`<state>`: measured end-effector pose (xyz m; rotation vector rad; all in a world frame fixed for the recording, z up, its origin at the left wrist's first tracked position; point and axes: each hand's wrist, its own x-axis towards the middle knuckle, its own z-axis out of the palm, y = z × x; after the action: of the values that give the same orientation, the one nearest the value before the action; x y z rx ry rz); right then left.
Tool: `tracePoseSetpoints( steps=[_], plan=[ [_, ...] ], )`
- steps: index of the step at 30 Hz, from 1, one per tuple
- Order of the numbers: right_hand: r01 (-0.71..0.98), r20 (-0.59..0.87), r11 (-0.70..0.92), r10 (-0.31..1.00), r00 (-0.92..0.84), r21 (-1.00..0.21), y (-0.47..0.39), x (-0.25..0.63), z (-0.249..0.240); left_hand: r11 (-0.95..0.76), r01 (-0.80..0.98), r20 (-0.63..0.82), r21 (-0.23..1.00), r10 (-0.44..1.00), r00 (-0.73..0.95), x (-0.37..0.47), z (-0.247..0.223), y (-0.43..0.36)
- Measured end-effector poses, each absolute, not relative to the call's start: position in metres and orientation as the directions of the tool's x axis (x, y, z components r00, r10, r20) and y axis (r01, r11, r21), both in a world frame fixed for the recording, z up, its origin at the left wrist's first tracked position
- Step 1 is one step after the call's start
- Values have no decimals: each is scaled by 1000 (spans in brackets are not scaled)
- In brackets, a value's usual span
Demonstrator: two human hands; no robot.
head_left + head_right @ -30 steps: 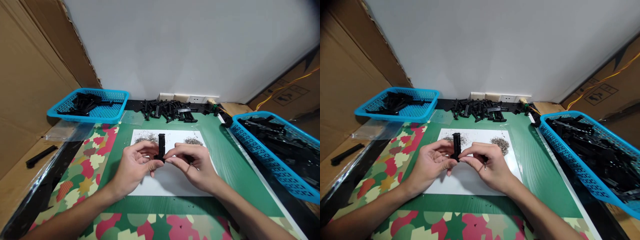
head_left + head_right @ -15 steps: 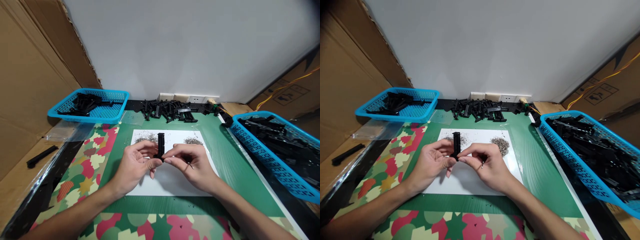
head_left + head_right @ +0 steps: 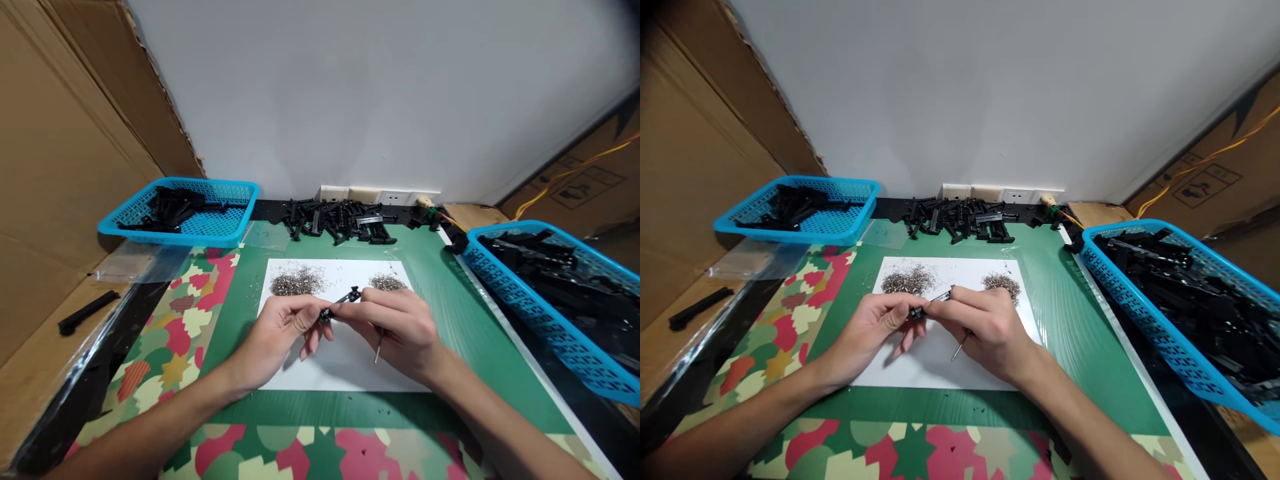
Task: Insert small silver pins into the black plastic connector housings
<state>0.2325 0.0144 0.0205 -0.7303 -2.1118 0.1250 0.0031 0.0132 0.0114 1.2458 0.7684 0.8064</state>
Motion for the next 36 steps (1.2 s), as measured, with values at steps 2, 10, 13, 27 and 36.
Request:
tracePoseSetpoints(
  steps=[2,10,13,27,36],
  plan=[
    [483,694,826,529,-488,-290,15,235,21,-2,-10,6,1000,885,466,2,12,13],
    [490,597,795,598,-534,-358,20,241,14,-446,312,343,839,879,333,-2,4,11],
    [494,479,743,669,-568,-452,21,243,17,-508,395,393,766,855,339,-3,2,12],
    [663,330,662,749,-574,-349,29,255,19,-555,510,374,657,828,418,-1,-11,14],
    [375,399,445,895,-199,-813,11,222,27,-658,492,461,569,751,472,-1,-11,12]
  ],
)
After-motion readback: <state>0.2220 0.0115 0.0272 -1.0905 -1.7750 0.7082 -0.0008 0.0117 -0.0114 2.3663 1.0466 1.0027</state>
